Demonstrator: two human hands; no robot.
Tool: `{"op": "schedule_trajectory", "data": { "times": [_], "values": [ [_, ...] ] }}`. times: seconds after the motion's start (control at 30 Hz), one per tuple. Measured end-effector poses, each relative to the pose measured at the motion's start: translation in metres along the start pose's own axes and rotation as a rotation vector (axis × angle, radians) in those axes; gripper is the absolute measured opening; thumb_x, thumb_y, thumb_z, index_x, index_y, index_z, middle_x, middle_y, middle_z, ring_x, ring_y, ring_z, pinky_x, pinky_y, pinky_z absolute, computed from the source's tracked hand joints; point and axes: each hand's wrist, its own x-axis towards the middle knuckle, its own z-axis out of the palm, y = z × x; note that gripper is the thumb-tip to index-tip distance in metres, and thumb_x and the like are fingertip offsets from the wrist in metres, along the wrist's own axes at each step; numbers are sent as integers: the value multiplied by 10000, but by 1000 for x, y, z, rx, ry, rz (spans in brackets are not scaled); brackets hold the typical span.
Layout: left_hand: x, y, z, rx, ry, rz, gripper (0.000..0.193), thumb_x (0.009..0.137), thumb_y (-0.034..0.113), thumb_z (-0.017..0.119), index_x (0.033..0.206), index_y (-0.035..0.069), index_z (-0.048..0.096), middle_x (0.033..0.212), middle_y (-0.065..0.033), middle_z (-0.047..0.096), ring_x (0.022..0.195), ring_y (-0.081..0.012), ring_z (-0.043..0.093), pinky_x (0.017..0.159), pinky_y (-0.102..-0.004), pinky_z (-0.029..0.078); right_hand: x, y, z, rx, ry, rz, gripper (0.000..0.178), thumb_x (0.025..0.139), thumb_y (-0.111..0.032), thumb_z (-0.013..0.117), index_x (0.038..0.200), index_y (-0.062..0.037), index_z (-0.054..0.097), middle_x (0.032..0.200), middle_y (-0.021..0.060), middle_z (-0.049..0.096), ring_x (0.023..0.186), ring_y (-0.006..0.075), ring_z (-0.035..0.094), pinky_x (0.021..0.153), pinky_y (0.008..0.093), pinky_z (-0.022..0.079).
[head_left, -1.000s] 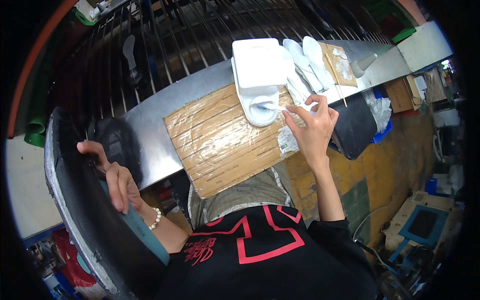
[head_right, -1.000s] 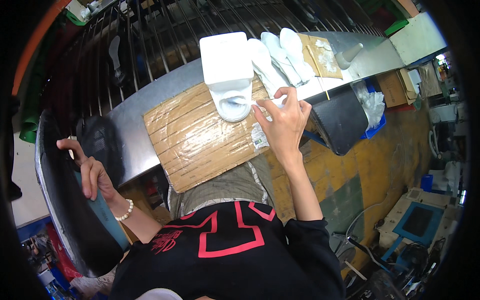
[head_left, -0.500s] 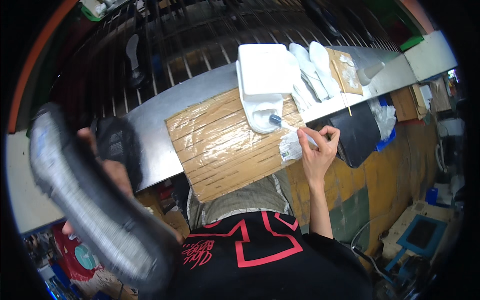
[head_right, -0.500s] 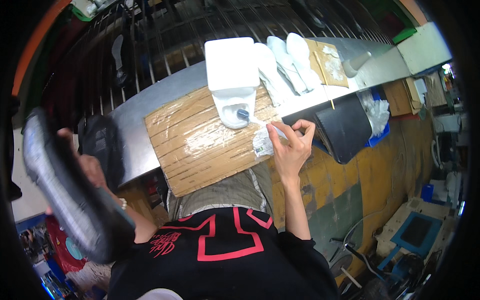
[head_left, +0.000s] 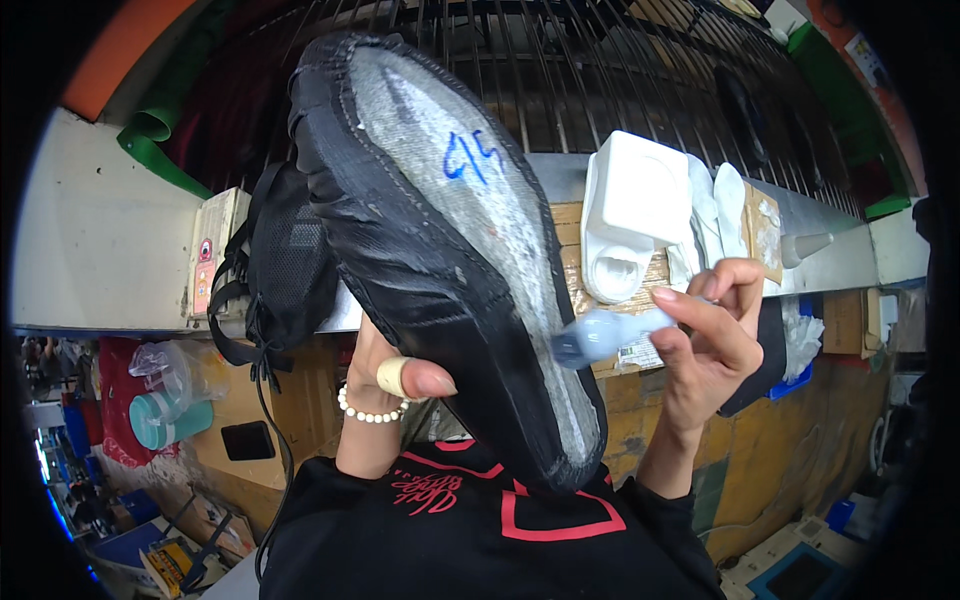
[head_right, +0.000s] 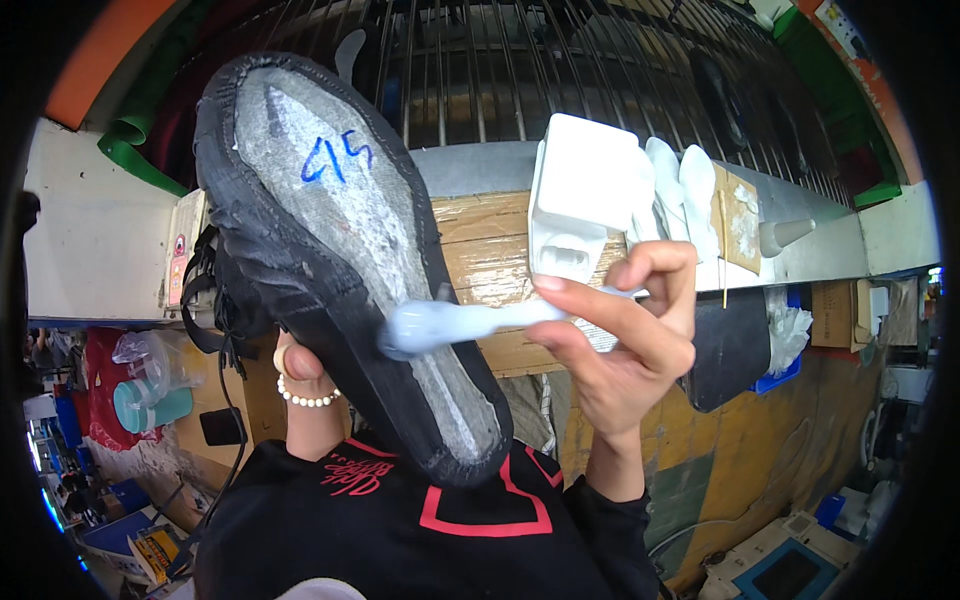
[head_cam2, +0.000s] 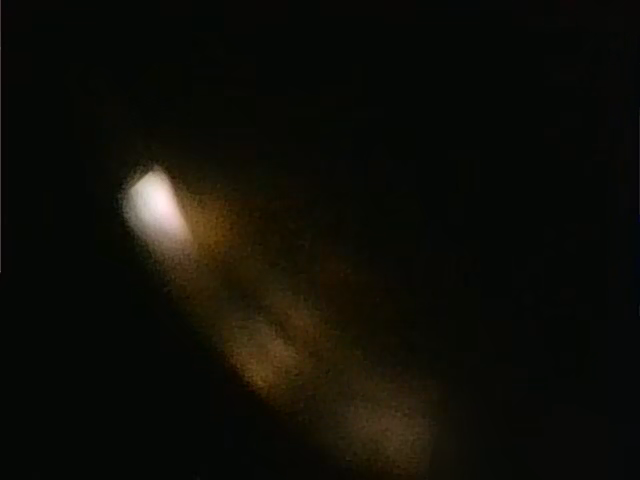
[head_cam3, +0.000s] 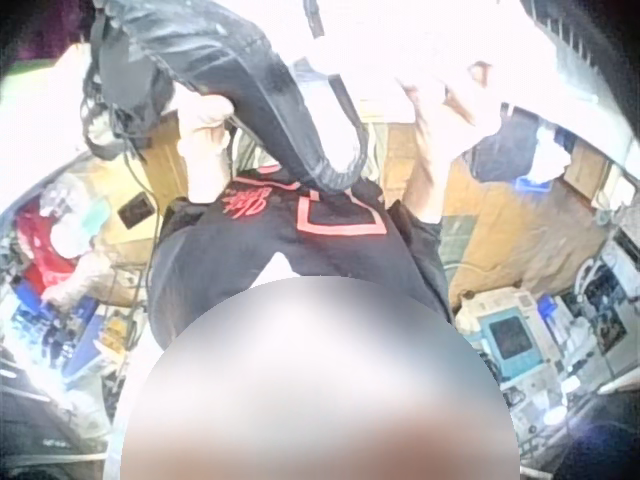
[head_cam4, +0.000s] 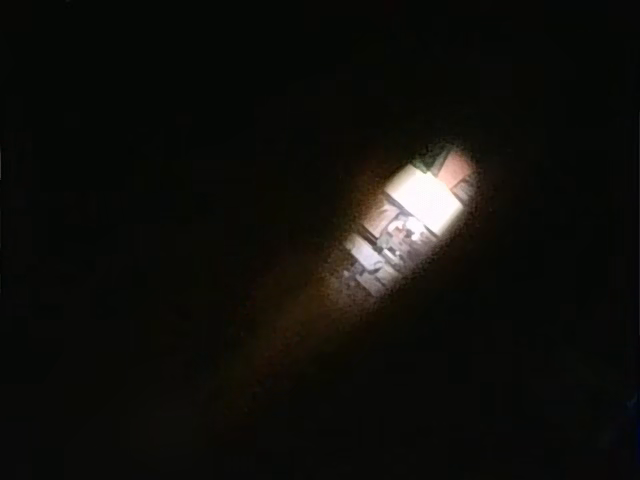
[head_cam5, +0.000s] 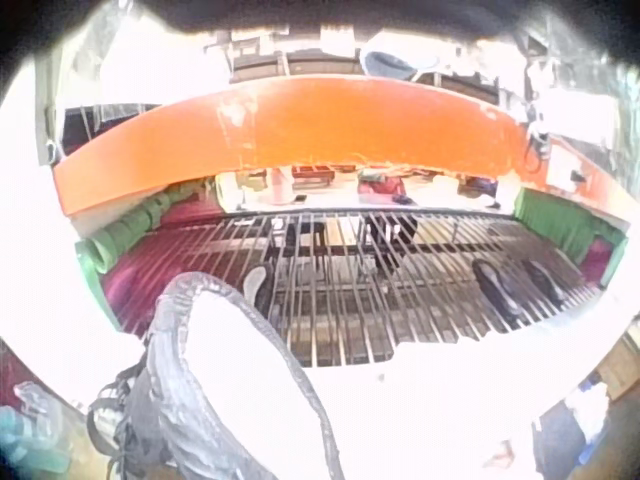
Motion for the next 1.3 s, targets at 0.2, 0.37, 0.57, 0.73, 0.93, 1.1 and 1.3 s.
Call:
{"op": "schedule_trajectory", "data": {
  "times": [0.2, 0.37, 0.57, 0.73, 0.93, 1.1, 1.3],
  "values": [
    [15, 9, 16, 37, -386, 106, 893, 611, 115, 948, 1337, -139, 495, 1253, -204, 646, 1164, -297, 641, 1003, -425, 526, 25, -5, 28, -95, 16, -184, 503, 525, -346, 930, 981, -158, 831, 928, 8, 385, 844, 157, 423, 693, 262, 342],
    [11, 12, 15, 194, -389, 117, 911, 513, 73, 985, 1304, -64, 553, 1192, -128, 670, 1100, -198, 636, 969, -343, 510, 41, -17, 32, -144, 44, -264, 445, 598, -337, 916, 977, -126, 819, 942, 12, 386, 828, 146, 421, 700, 268, 343],
    [11, 9, 11, 336, -433, 164, 1006, 480, 127, 1012, 1335, -40, 508, 1178, -102, 656, 1089, -188, 625, 967, -338, 508, 54, -26, 32, -207, 72, -336, 349, 758, -313, 871, 989, -63, 797, 960, 20, 411, 837, 136, 430, 741, 269, 349],
    [19, 11, 7, 525, -658, 249, 1137, 482, 146, 1017, 1418, -42, 400, 1250, -124, 613, 1141, -203, 599, 984, -347, 493, 61, -28, 30, -231, 102, -344, 330, 749, -274, 873, 994, -66, 798, 942, 15, 423, 865, 144, 432, 761, 274, 353],
    [6, 16, 16, 532, -453, 78, 1181, 486, 187, 1025, 1434, -59, 366, 1249, -129, 614, 1161, -219, 594, 1022, -363, 467, 70, -32, 23, -300, 134, -341, 323, 721, -255, 883, 980, -78, 804, 918, 14, 432, 863, 149, 432, 764, 277, 357],
    [7, 18, 22, 576, -402, 82, 1140, 478, 235, 1025, 1392, -62, 412, 1222, -131, 631, 1136, -233, 611, 1016, -361, 469, 77, -35, 18, -333, 169, -322, 298, 707, -224, 889, 956, -81, 811, 902, 14, 433, 863, 146, 440, 745, 277, 374],
    [18, 21, 23, 643, -509, 135, 1014, 468, 289, 1015, 1288, -47, 524, 1155, -122, 670, 1054, -242, 654, 977, -356, 491, 84, -32, 10, -405, 187, -290, 256, 744, -181, 862, 967, -66, 809, 891, 12, 436, 857, 140, 449, 748, 279, 391]
  ]
}}
